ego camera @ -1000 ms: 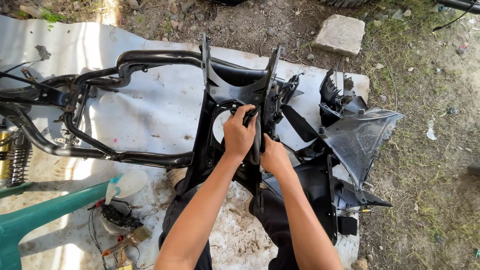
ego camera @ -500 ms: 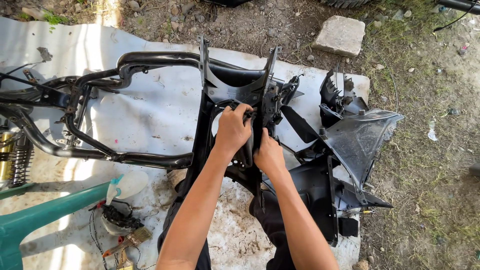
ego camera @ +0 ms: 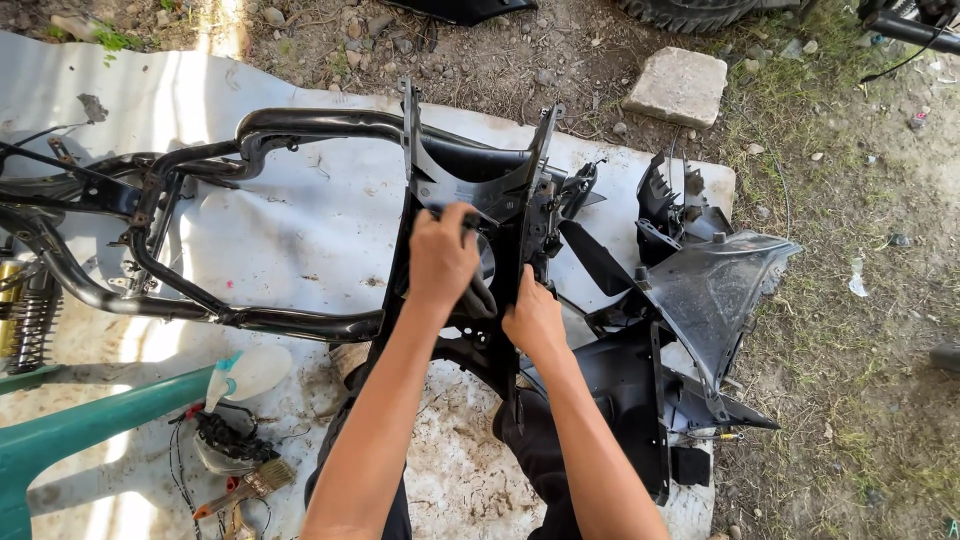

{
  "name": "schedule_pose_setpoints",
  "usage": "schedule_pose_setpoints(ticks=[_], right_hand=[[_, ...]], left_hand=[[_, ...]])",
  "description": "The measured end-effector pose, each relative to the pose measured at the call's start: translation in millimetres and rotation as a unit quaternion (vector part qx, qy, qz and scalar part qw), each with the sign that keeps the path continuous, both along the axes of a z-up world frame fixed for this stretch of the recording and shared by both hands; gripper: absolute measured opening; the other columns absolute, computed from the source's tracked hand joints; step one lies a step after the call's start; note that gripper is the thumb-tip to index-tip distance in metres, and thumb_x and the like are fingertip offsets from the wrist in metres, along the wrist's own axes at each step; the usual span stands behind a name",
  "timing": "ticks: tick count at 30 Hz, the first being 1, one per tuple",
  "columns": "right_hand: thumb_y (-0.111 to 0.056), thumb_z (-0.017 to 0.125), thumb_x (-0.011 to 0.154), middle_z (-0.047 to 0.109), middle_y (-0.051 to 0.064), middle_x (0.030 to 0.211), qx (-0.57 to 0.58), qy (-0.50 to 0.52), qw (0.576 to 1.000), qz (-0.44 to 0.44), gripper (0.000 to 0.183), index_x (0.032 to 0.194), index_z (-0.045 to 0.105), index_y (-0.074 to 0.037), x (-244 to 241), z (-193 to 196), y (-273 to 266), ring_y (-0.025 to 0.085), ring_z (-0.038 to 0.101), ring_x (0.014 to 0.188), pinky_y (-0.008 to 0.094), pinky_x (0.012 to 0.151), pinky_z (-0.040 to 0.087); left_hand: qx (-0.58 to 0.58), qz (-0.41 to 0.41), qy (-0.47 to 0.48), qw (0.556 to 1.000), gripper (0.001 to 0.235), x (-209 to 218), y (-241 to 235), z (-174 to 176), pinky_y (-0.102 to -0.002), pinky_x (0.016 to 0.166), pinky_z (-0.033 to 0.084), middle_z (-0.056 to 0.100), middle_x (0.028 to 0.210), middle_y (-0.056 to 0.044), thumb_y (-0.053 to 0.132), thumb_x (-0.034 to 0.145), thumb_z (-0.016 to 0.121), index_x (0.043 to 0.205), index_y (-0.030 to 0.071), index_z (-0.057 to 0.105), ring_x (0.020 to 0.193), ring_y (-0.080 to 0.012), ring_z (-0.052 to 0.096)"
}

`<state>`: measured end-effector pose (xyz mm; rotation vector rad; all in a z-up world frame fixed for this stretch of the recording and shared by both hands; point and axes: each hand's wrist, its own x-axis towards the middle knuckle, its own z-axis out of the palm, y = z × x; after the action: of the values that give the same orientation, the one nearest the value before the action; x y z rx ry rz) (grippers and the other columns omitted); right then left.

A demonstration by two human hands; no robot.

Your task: The person wipes a black motorcycle frame and a detached plastic body panel with a dark cloth. They clean the frame's central area and the panel's interior and exterior surfaces while sitting on the ground.

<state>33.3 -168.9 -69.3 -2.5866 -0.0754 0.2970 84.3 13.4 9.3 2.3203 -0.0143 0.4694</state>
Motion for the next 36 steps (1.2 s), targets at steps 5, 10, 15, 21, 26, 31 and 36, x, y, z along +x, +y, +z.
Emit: schedule_pose_setpoints(ticks=[5, 10, 15, 21, 26, 31, 36], right_hand=[[-0.006, 0.067, 0.072, 0.067, 0.028, 0.102, -0.014, 0.003, 1.0, 0.014, 0.08, 0.143, 0.034, 0.009, 4.2, 7.8, 1.4, 0.048, 0.065, 0.095, 0.055, 0.078, 0.053], [-0.008, 0.063, 0.08, 0.071, 0.024, 0.102, -0.014, 0.052, 0.999, 0.0, 0.063, 0.139, 0.044, 0.003, 2.1, 12.0, 1.9, 0.046, 0.066, 0.099, 0.055, 0.08, 0.052], [-0.004, 0.064, 0.075, 0.068, 0.028, 0.102, -0.035, -0.036, 0.998, 0.03, 0.075, 0.143, 0.037, 0.009, 1.6, -6.8, -4.6, 0.047, 0.065, 0.095, 0.054, 0.08, 0.053], [-0.008, 0.064, 0.082, 0.07, 0.026, 0.101, -0.017, 0.015, 1.0, 0.004, 0.067, 0.143, 0.039, 0.006, 4.8, 7.8, 0.4, 0.047, 0.065, 0.098, 0.055, 0.083, 0.052], [-0.01, 0.065, 0.08, 0.07, 0.027, 0.104, -0.014, -0.001, 1.0, 0.002, 0.071, 0.144, 0.039, 0.007, 4.0, 4.9, 0.5, 0.047, 0.065, 0.098, 0.054, 0.083, 0.052], [-0.009, 0.066, 0.079, 0.069, 0.028, 0.104, -0.024, -0.03, 0.999, 0.016, 0.074, 0.144, 0.038, 0.01, 5.7, -7.6, -3.8, 0.047, 0.065, 0.098, 0.052, 0.084, 0.053], [-0.008, 0.066, 0.078, 0.07, 0.027, 0.105, -0.015, 0.01, 1.0, -0.007, 0.072, 0.144, 0.041, 0.005, 8.5, 13.6, 2.3, 0.047, 0.064, 0.101, 0.054, 0.086, 0.051]], left_hand=[[0.015, -0.073, 0.014, 0.997, 0.03, -11.9, -39.6, -13.2, -0.048, 0.078, 0.054, 0.069, 0.083, -0.019, 0.001, 0.082, 0.071, 0.11, 0.009, 0.07, 0.091, -0.0387, 0.064], [-0.021, -0.065, 0.035, 0.997, 0.028, -8.9, -32.4, -8.8, -0.047, 0.076, 0.053, 0.069, 0.077, -0.017, 0.002, 0.081, 0.07, 0.108, 0.009, 0.07, 0.09, -0.0382, 0.064], [-0.041, 0.014, -0.017, 0.999, 0.023, 2.9, -12.8, -9.5, -0.049, 0.078, 0.052, 0.07, 0.083, -0.019, 0.005, 0.084, 0.073, 0.106, 0.009, 0.071, 0.086, -0.0395, 0.064], [0.024, 0.103, 0.029, 0.994, 0.025, 4.4, 15.9, 1.0, -0.046, 0.072, 0.056, 0.07, 0.083, -0.019, 0.004, 0.082, 0.072, 0.107, 0.006, 0.07, 0.087, -0.0376, 0.067], [0.113, 0.108, 0.089, 0.984, 0.028, -2.3, 23.2, 10.2, -0.045, 0.072, 0.058, 0.071, 0.087, -0.019, 0.0, 0.074, 0.073, 0.101, 0.001, 0.065, 0.091, -0.0384, 0.068], [0.121, 0.102, 0.178, 0.971, 0.034, 0.4, 28.8, 3.0, -0.044, 0.07, 0.059, 0.07, 0.087, -0.021, 0.002, 0.073, 0.076, 0.103, -0.002, 0.062, 0.088, -0.038, 0.069], [0.08, 0.106, 0.057, 0.99, 0.027, 2.7, 19.9, -1.7, -0.047, 0.076, 0.057, 0.07, 0.082, -0.021, 0.005, 0.08, 0.077, 0.103, 0.0, 0.063, 0.087, -0.039, 0.069]])
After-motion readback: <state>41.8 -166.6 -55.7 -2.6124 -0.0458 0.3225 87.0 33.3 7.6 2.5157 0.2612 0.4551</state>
